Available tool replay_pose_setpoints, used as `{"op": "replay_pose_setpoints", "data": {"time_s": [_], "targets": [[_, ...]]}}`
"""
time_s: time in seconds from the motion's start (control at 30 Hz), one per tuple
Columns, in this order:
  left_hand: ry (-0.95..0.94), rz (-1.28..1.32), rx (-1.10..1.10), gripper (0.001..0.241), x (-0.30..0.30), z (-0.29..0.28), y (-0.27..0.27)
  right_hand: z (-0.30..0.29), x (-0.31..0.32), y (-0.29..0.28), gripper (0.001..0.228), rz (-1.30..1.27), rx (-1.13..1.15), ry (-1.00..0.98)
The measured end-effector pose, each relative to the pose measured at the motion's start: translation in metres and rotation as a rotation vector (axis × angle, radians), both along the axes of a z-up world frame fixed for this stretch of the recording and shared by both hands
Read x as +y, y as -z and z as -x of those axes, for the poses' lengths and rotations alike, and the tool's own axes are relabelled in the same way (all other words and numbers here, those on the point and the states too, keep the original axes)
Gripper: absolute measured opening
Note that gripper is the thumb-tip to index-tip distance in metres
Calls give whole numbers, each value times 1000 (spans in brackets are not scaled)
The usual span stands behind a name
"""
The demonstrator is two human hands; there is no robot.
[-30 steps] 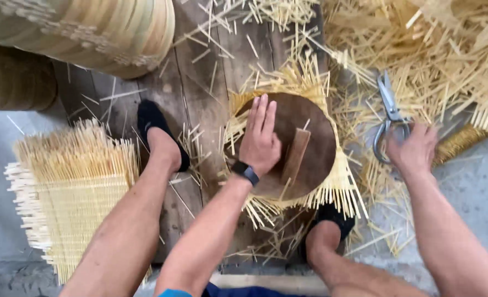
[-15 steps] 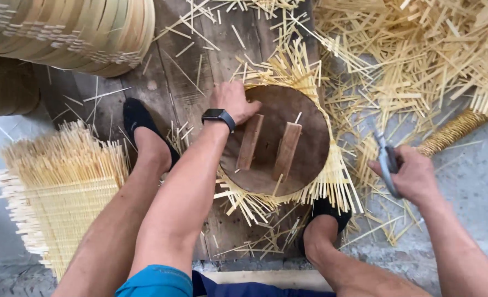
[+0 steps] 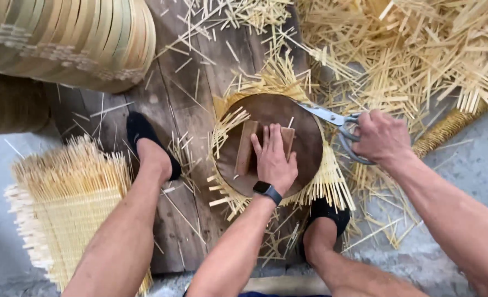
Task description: Assembling and trimming bamboo steamer lids and bases by securing woven mats into circular frames and cutting away excess strips.
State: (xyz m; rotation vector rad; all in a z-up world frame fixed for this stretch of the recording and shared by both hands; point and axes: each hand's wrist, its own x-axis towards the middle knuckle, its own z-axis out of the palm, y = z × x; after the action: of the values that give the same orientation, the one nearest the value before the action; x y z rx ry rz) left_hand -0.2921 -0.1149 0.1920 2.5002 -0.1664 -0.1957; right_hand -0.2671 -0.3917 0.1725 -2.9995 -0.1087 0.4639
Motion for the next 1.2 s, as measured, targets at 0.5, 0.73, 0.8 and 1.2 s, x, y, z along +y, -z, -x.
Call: {"op": "replay_pose_setpoints", "data": {"time_s": [0.5, 0.73, 0.8, 1.2], "targets": [[490, -22, 71, 94, 28, -11, -8, 3, -4, 4, 48, 168, -165, -73], [601, -153, 27, 87, 45, 3, -12, 6, -17, 15, 28, 161, -27, -110], [375, -241, -10, 81, 40, 25, -12, 18, -33, 29, 34, 97, 48, -65], [-140, -55, -102, 35, -3, 42, -23, -9, 15, 22, 28, 104, -104, -59]]}}
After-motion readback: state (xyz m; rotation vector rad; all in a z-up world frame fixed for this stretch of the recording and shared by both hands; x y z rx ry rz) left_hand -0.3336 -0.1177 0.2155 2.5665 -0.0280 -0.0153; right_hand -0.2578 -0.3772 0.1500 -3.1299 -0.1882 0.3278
